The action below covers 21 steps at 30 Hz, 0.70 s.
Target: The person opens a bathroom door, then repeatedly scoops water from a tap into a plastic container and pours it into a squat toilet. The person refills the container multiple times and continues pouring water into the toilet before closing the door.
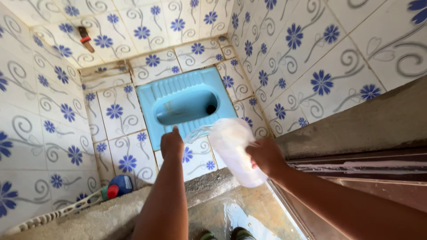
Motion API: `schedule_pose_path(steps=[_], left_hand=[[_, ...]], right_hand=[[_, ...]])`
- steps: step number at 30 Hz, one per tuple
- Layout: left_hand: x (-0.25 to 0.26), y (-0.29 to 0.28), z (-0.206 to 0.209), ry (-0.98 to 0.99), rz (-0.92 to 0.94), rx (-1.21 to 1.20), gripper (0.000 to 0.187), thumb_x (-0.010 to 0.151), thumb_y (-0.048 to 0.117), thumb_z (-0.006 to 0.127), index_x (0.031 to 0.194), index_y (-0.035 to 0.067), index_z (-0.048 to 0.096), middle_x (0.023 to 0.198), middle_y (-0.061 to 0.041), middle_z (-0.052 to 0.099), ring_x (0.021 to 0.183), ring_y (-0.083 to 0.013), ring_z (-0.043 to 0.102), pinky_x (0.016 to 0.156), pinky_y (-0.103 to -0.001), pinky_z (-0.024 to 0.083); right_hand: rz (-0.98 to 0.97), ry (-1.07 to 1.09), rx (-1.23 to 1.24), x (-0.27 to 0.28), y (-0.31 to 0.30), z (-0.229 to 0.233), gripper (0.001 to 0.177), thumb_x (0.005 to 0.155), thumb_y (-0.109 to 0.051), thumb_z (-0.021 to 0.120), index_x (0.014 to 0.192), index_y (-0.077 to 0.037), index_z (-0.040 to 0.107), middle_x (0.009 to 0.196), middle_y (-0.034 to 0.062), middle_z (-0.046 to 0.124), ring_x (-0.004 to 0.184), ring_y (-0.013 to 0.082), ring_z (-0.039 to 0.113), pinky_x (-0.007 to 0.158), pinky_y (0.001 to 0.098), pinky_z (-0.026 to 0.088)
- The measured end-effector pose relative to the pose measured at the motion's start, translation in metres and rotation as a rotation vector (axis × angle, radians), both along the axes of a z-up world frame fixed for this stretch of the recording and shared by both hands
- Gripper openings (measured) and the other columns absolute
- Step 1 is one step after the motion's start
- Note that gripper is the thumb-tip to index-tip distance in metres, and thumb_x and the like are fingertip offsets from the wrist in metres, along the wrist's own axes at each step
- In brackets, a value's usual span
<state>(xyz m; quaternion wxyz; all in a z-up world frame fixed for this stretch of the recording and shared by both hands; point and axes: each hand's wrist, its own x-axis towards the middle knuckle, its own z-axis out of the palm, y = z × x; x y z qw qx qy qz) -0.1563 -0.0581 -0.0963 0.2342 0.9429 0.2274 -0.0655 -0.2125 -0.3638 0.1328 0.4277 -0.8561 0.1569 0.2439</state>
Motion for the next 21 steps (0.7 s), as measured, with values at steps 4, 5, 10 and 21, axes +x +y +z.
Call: schedule_pose_path(steps=[4, 5, 10, 21], left_hand=[[-0.001, -0.013, 0.052, 0.141, 0.331, -0.4, 0.057, 0.106, 0.049, 0.041, 0.095, 0.007, 0.078, 0.097, -0.016, 0.076, 0.09, -0.0348, 0.069, 0.083, -0.047, 0.052], [-0.001, -0.011, 0.064, 0.133, 0.317, -0.427, 0.052, 0.104, 0.046, 0.043, 0.097, 0.01, 0.079, 0.096, -0.012, 0.077, 0.089, -0.0314, 0.07, 0.083, -0.045, 0.052], [-0.011, -0.013, 0.107, 0.133, 0.241, -0.674, 0.03, 0.096, 0.031, 0.062, 0.118, 0.012, 0.07, 0.095, -0.01, 0.081, 0.079, -0.0195, 0.075, 0.078, -0.038, 0.056], [-0.056, -0.063, 0.198, 0.071, -0.329, -0.392, 0.097, 0.082, -0.006, 0.06, 0.157, 0.042, 0.024, 0.151, -0.006, 0.048, 0.114, -0.027, 0.068, 0.089, -0.039, 0.06]], right_hand=[[-0.243, 0.023, 0.037, -0.005, -0.029, -0.013, 0.021, 0.084, -0.02, 0.067, 0.077, -0.001, 0.07, 0.066, 0.0117, 0.069, 0.057, 0.0214, 0.068, 0.058, 0.0347, 0.057], [-0.273, 0.018, 0.054, -0.008, -0.034, -0.016, 0.021, 0.084, -0.019, 0.066, 0.076, 0.0, 0.068, 0.066, 0.0118, 0.068, 0.057, 0.0221, 0.068, 0.06, 0.0346, 0.056], [-0.379, 0.013, 0.142, -0.02, -0.04, -0.032, 0.02, 0.08, -0.015, 0.064, 0.073, 0.003, 0.064, 0.065, 0.0113, 0.064, 0.06, 0.024, 0.066, 0.064, 0.0371, 0.052], [-0.274, 0.037, 0.32, 0.001, 0.029, -0.054, 0.015, 0.083, -0.014, 0.066, 0.083, 0.001, 0.068, 0.074, 0.0134, 0.069, 0.067, 0.023, 0.068, 0.075, 0.0401, 0.06]])
